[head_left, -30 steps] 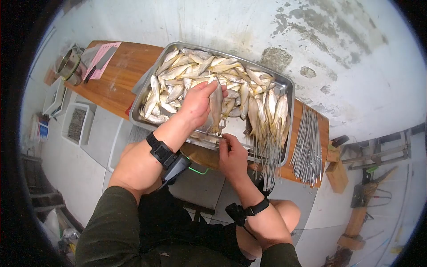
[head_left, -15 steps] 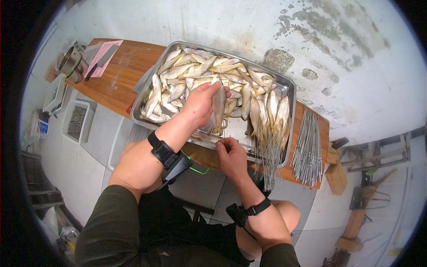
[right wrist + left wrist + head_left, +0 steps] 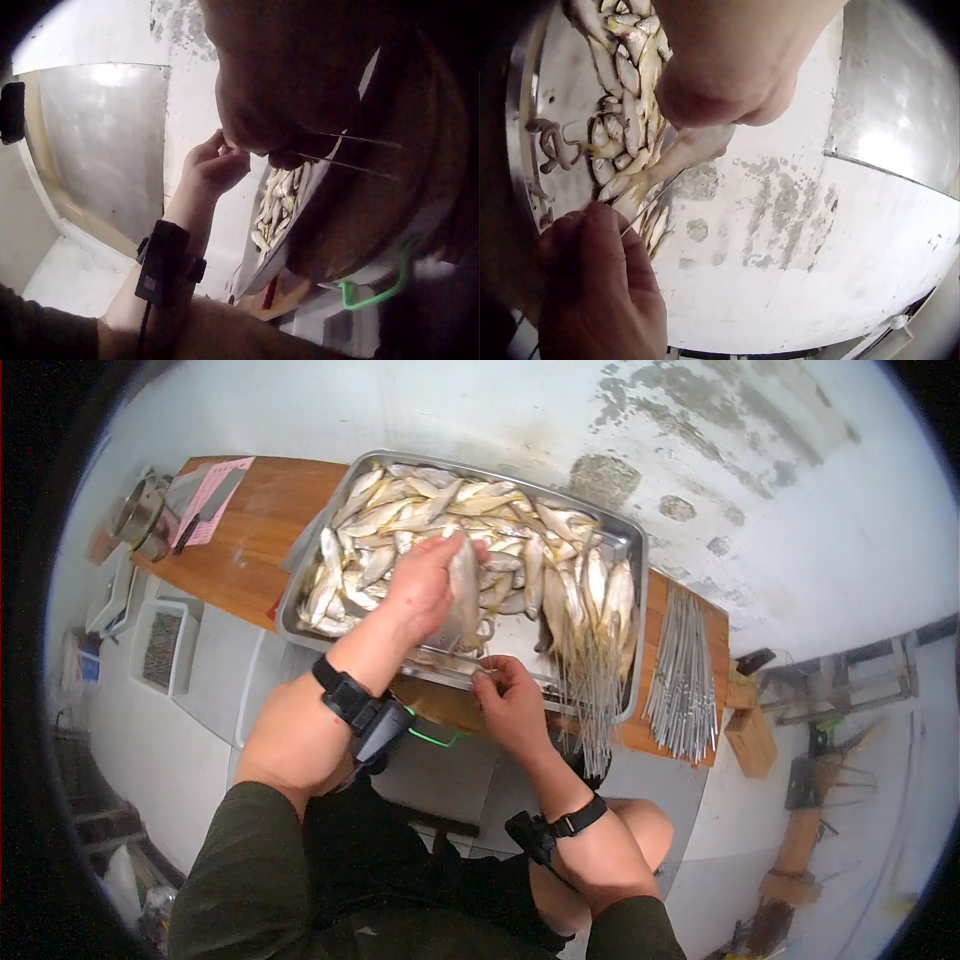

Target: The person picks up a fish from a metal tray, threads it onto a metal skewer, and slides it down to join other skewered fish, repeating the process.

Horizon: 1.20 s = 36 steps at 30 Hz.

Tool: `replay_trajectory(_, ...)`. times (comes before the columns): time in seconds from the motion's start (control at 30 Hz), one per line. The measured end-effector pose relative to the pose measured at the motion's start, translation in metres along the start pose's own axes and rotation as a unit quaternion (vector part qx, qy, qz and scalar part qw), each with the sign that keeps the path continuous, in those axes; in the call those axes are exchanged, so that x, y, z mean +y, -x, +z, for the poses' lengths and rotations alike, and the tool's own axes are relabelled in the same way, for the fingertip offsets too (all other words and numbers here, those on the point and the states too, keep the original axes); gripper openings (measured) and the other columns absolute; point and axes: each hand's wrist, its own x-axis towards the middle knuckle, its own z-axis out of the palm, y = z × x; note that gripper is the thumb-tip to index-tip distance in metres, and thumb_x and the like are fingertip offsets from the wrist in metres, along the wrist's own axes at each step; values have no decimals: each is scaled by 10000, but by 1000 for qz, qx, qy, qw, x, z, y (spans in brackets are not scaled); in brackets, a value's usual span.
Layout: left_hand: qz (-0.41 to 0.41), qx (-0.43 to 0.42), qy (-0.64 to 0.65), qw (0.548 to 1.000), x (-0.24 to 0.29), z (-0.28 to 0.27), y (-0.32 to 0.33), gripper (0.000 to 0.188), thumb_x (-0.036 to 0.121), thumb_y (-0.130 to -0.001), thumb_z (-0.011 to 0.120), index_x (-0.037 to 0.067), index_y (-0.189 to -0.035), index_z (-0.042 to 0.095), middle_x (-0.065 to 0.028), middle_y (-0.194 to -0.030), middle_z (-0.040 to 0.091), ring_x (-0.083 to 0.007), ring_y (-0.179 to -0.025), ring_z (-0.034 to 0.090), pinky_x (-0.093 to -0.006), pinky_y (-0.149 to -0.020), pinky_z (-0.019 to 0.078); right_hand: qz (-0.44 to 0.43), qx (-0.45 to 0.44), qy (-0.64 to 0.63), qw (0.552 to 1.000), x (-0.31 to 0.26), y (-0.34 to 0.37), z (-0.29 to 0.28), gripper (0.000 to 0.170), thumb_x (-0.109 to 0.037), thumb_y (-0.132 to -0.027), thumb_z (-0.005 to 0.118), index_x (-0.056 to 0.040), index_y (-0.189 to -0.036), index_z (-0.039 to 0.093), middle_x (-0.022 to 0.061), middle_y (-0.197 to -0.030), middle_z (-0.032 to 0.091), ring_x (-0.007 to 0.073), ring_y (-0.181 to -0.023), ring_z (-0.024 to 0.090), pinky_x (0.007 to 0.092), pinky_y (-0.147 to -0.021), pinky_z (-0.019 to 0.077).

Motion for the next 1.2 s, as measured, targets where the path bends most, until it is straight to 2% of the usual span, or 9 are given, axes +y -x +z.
replay_trajectory(0.07,1,74,-1,997,14,11,5,257,218,-989,446,-3,-1050,562,-96,-1017,648,-181,-892,629,-308,-790,517,15,10,30,999,-10,6,-10,210,-124,-884,597,1,-1051,573,46,-742,631,87,-657,557,237,-611,454)
replay_trajectory(0.27,-43,4,-28,999,12,1,-1,183,222,-941,557,74,-1046,539,-36,-992,618,-117,-802,588,-256,-735,508,-18,92,89,992,-25,4,-60,324,-86,-864,597,-5,-1175,554,57,-754,636,106,-687,569,252,-657,465)
replay_trajectory(0.67,-48,64,-90,993,23,6,4,170,210,-946,545,73,-1046,555,-37,-971,632,-104,-829,606,-238,-698,506,31,193,223,955,-12,-6,-124,398,-120,-833,582,26,-1202,560,192,-914,655,329,-867,637,363,-794,490)
replay_trajectory(0.83,-25,50,-75,996,28,-10,-5,170,206,-924,569,70,-1025,549,-26,-956,624,-110,-838,599,-240,-706,490,-146,225,419,868,-44,19,-121,259,-107,-850,576,19,-1075,596,166,-946,658,288,-838,632,346,-769,491)
replay_trajectory(0.93,-6,68,-65,996,35,-14,-6,161,204,-952,526,63,-1016,568,-27,-930,625,-118,-813,596,-257,-750,496,-34,79,-81,993,-112,55,-94,193,-121,-871,601,17,-1005,592,111,-945,660,187,-829,611,324,-761,494)
replay_trajectory(1.0,-16,17,-108,994,38,-27,-10,206,227,-967,493,44,-1005,577,-34,-918,616,-116,-816,590,-244,-733,497,-51,-85,-350,931,-180,101,-77,212,-167,-881,623,17,-983,595,124,-962,659,212,-858,615,351,-786,496)
replay_trajectory(1.07,-9,23,-101,995,33,-34,-16,186,234,-941,542,57,-950,598,-3,-870,604,-95,-755,577,-223,-647,462,-237,-284,-421,828,-206,114,-60,269,-213,-919,543,41,-974,611,148,-973,647,289,-905,617,383,-815,491)
replay_trajectory(1.13,-26,44,-121,991,39,-32,-14,251,249,-960,524,22,-1062,557,-49,-970,615,-116,-843,594,-231,-710,510,-246,-233,-493,802,-230,146,-12,299,-254,-923,521,25,-873,616,120,-828,650,285,-748,633,376,-667,504)
replay_trajectory(1.2,-22,62,-116,991,40,-32,-13,283,248,-958,530,13,-1114,538,-61,-1023,612,-131,-876,596,-240,-722,511,-285,-33,-712,641,-249,173,27,277,-142,-914,538,120,-885,623,240,-888,611,304,-754,591,368,-628,500)
